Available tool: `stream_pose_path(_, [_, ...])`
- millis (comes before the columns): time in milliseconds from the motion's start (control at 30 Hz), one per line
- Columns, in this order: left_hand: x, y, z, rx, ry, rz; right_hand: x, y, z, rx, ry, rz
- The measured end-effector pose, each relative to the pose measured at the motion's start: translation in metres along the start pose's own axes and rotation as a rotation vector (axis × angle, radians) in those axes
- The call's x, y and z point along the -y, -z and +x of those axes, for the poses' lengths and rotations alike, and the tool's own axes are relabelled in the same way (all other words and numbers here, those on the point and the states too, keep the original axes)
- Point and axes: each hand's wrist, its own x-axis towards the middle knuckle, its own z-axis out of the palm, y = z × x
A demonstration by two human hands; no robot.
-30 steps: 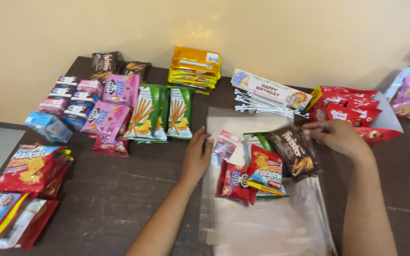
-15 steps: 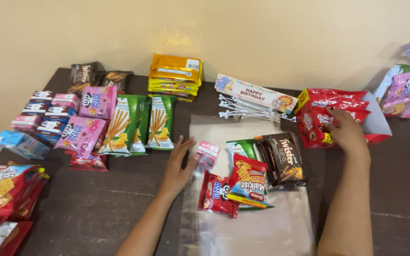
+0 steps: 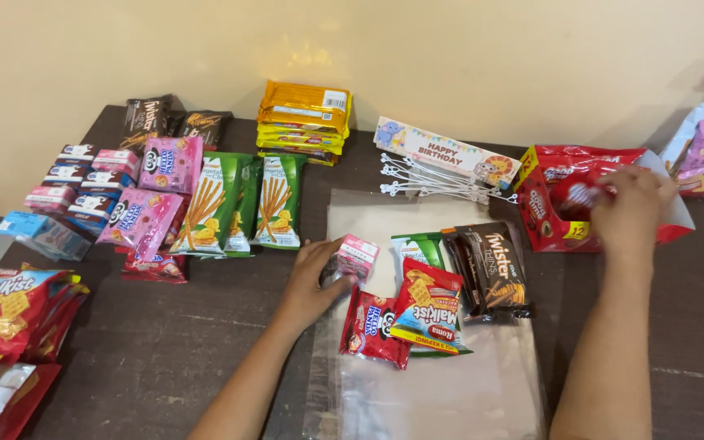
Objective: Assembling a snack gift bag by selecting various packaged food items and placing them into a clear plastic bag.
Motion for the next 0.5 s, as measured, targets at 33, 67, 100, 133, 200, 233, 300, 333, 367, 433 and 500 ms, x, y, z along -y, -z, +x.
stream_pose_path(33, [0.0,0.0,0.0,-0.003,0.003,0.001,0.002,0.009,0.002,0.001,0.003,0.003])
stream_pose_path(67, [0.0,0.0,0.0,-0.002,-0.091,0.041,0.004,0.018,0.004,-0.113,0.054,0.036])
stream_pose_path(100, [0.0,0.0,0.0,0.0,-0.184,0.08,0.007,0.027,0.006,-0.227,0.105,0.07])
stream_pose_path(133, [-0.001,0.001,-0.001,-0.003,-0.181,0.081,0.019,0.043,0.008,-0.226,0.109,0.073])
stream_pose_path(200, [-0.004,0.002,-0.002,0.022,-0.102,0.04,0.042,0.075,0.011,-0.148,-0.011,0.131])
stream_pose_path(233, [-0.005,0.002,-0.002,0.019,-0.1,0.04,0.068,0.098,0.015,-0.147,-0.009,0.133])
stream_pose_path(300, [-0.007,0.003,-0.002,-0.003,-0.114,0.017,0.118,0.145,0.023,0.329,-0.28,0.396])
stream_pose_path(333, [-0.004,0.002,-0.003,-0.006,-0.113,0.016,0.127,0.147,0.024,0.33,-0.278,0.396])
stream_pose_path(367, [-0.001,0.0,-0.003,0.003,-0.047,-0.016,0.136,0.148,0.026,0.55,-0.292,0.487])
stream_pose_path(433, [0.005,-0.002,-0.004,0.01,0.017,-0.05,0.16,0.156,0.029,0.771,-0.302,0.574])
stream_pose_path(500, [0.011,-0.004,-0.004,0.028,0.066,-0.03,0.191,0.168,0.034,0.868,-0.396,0.668])
